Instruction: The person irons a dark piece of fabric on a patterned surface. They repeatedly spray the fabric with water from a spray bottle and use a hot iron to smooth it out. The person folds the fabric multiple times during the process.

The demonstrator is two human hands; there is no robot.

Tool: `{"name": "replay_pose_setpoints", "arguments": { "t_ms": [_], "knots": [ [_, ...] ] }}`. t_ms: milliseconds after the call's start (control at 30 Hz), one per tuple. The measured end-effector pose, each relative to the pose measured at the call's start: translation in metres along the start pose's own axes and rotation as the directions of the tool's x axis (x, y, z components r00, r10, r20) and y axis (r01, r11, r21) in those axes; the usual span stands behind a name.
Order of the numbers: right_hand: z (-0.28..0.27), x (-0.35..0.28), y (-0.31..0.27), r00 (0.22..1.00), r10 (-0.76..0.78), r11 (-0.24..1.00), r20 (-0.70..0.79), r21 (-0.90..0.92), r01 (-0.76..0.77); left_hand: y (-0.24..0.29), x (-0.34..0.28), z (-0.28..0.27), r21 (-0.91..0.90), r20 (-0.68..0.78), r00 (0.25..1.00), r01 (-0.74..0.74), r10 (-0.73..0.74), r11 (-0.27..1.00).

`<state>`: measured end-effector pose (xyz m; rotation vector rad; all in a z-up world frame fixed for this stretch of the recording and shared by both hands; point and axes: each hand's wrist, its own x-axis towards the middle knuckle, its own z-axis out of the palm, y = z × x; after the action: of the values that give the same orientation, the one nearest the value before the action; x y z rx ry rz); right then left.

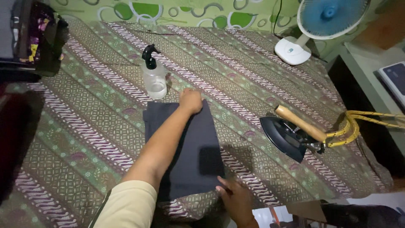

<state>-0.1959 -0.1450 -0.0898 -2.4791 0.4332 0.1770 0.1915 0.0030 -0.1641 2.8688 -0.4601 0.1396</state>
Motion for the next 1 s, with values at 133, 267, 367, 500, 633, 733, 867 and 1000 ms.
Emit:
{"name": "replay_pose_setpoints", "arguments": {
  "t_ms": [133, 267, 367, 500, 633, 733, 867, 1000],
  "knots": [
    [-0.010, 0.000, 0.001, 0.992, -0.073, 0.996, 0.098, -0.049, 0.078, 0.007, -0.010, 0.013, 0.004, -0.257, 0.966, 0.027, -0.025, 1.000],
    [-0.015, 0.005, -0.010, 0.965, -0.247, 0.968, -0.086, -0.076, 0.241, 0.027, -0.031, -0.022, -0.011, -0.371, 0.927, -0.065, 0.056, 0.998],
    [-0.015, 0.003, -0.043, 0.817, -0.439, 0.886, -0.374, -0.027, 0.463, 0.049, -0.076, -0.083, -0.007, -0.240, 0.956, -0.172, 0.166, 0.985],
    [0.014, 0.028, -0.059, 0.621, -0.625, 0.773, -0.473, -0.267, 0.575, 0.052, -0.145, -0.104, -0.053, -0.315, 0.850, -0.460, 0.422, 0.886],
    [0.061, 0.042, -0.023, 0.616, -0.711, 0.677, -0.340, -0.570, 0.466, 0.029, -0.182, -0.096, -0.160, -0.073, 0.875, -0.484, 0.478, 0.861],
    [0.066, 0.036, 0.003, 0.759, -0.611, 0.737, -0.225, -0.512, 0.441, 0.005, -0.199, -0.079, 0.076, -0.029, 0.761, -0.645, 0.648, 0.761],
    [0.009, 0.033, -0.008, 0.802, -0.579, 0.786, -0.149, -0.363, 0.500, 0.019, -0.240, -0.124, -0.020, -0.048, 0.774, -0.632, 0.631, 0.774],
    [-0.094, 0.083, -0.011, 0.883, -0.354, 0.926, -0.307, -0.246, 0.285, 0.024, -0.288, -0.103, -0.147, 0.408, 0.615, -0.686, 0.675, 0.713]
  ]
}}
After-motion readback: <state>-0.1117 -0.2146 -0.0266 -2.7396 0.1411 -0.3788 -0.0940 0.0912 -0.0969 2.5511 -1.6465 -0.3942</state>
